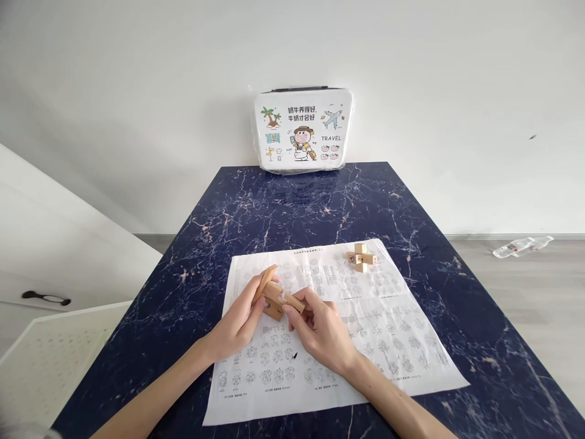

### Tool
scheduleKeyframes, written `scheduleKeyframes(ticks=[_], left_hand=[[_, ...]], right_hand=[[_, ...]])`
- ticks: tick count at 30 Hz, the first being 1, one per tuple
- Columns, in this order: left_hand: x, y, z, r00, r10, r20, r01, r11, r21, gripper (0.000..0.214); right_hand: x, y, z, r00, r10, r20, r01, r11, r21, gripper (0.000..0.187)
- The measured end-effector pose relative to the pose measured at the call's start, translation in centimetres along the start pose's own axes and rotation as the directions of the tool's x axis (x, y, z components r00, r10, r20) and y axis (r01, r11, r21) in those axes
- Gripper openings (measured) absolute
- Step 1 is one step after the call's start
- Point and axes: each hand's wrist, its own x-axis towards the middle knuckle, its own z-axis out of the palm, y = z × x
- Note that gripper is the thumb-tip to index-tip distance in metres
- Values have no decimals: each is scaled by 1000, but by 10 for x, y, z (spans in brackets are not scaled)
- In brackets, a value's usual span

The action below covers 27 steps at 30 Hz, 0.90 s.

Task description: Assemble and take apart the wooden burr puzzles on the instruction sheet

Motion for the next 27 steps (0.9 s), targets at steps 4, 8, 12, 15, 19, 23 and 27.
scheduleKeyframes(ticks=[4,8,12,15,19,23,27], left_hand=[[0,-1,-1,1000,3,9,-2,1000,-14,55],[-1,-3,-1,1000,-4,25,5,999,-36,57],[-3,-5,2,999,-3,49,6,998,-61,61],[-5,-7,3,999,5,43,-3,999,-48,64],[-6,-10,3,998,36,50,-35,999,-12,67],[-6,-10,2,995,29,95,-33,999,37,69],[-6,-10,2,994,53,96,-59,997,59,73]], right_hand=[[0,0,0,1000,3,0,-3,1000,-2,24],[0,-1,0,1000,-7,-13,7,1000,-10,24],[0,0,1,1000,-16,-20,16,1000,-11,24],[-1,0,2,1000,-17,-18,17,1000,-8,24],[-1,0,1,1000,-14,-12,14,1000,-5,23],[-1,0,1,1000,-26,-5,26,1000,-10,22],[0,0,2,1000,-20,-13,20,1000,-16,22]])
